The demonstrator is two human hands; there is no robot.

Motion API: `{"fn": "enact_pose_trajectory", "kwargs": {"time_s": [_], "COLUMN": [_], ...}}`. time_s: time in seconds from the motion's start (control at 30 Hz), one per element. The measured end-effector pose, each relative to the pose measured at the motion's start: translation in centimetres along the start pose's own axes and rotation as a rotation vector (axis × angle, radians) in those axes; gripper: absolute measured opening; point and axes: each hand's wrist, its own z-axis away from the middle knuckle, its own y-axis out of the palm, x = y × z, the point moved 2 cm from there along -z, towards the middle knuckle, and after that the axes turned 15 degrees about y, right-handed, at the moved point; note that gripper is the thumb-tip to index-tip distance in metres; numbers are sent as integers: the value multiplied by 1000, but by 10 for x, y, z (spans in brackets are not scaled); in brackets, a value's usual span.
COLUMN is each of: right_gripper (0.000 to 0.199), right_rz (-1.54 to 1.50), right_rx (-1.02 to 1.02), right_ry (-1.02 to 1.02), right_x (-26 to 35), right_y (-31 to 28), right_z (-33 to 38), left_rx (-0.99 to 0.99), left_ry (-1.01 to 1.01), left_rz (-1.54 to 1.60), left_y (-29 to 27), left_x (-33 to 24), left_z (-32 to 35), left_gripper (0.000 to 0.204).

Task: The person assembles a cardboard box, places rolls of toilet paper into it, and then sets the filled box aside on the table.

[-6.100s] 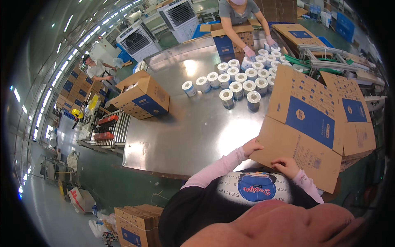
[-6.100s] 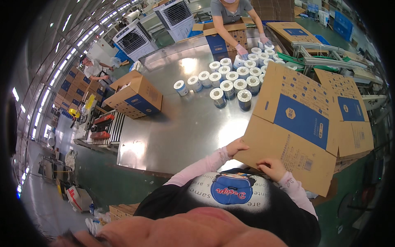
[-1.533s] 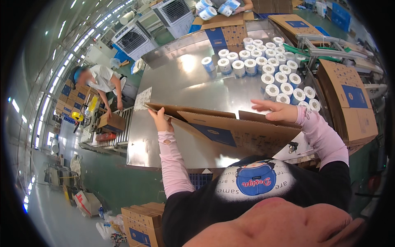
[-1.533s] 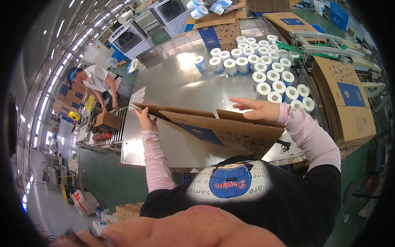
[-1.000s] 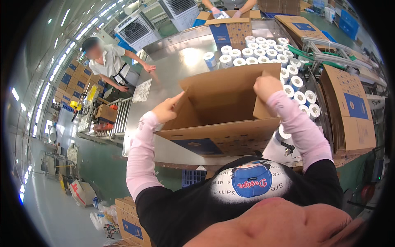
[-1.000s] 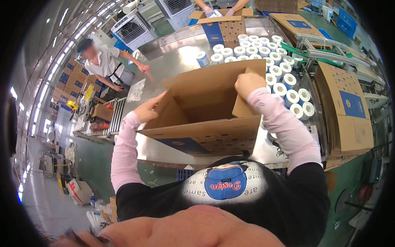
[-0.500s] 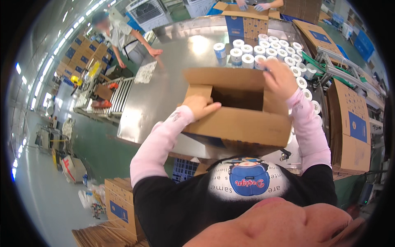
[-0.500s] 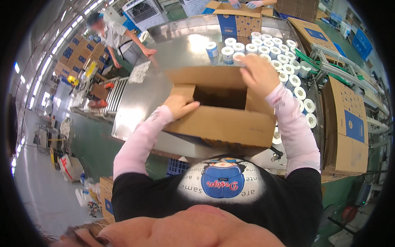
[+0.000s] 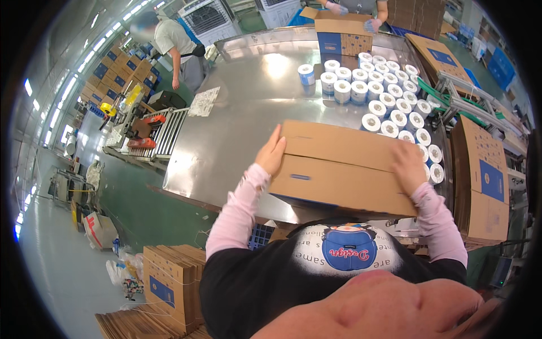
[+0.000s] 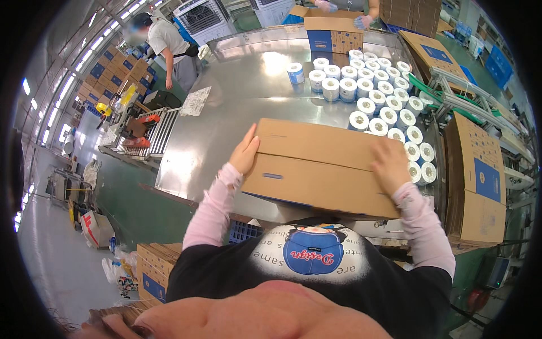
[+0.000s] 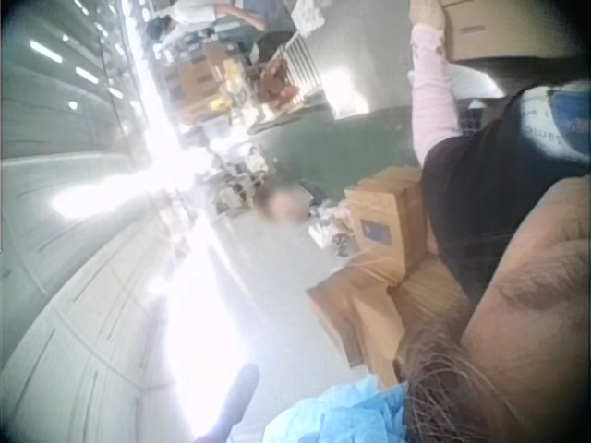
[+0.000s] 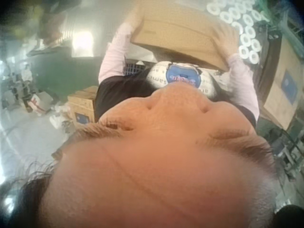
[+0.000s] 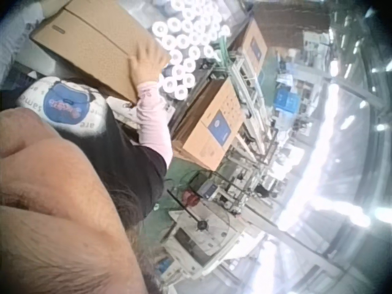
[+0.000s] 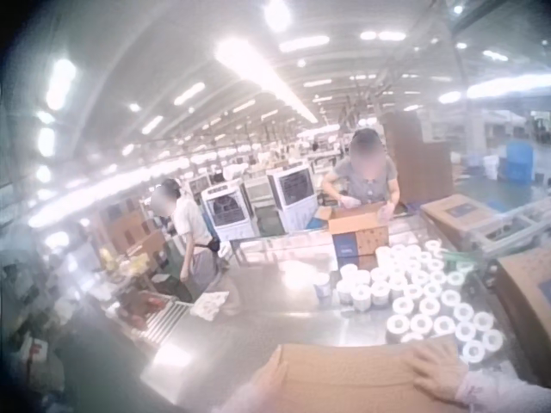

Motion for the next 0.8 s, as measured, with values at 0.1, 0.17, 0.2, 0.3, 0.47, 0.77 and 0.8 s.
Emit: {"fn": "enact_pose_trajectory", "kwargs": {"time_s": [0.1,0.17,0.2,0.3,0.47,0.77,0.8], "right_gripper": [42,43,45,46,47,63,61], "right_rz": [124,-182,-255,-715,-1856,-1374,-1321], "right_rx": [-73,43,119,109,420,559,388], "right_ry": [424,535,702,810,899,666,489], "right_x": [-96,-174,-222,-273,-127,21,13], "right_y": [5,34,57,102,178,137,122], "right_z": [13,19,32,67,66,42,28], "left_rx": [-36,-90,-127,-93,-118,451,535], "left_ry": [-335,-361,-383,-760,-395,-370,-220], "left_rz": [518,331,319,1116,1199,799,578], "left_y": [34,103,138,148,-99,-69,-31], "left_x": [-2,72,96,97,54,-121,-114], "left_z": [39,105,135,169,117,-29,-32], "left_gripper": [54,53,54,50,52,54,57]}}
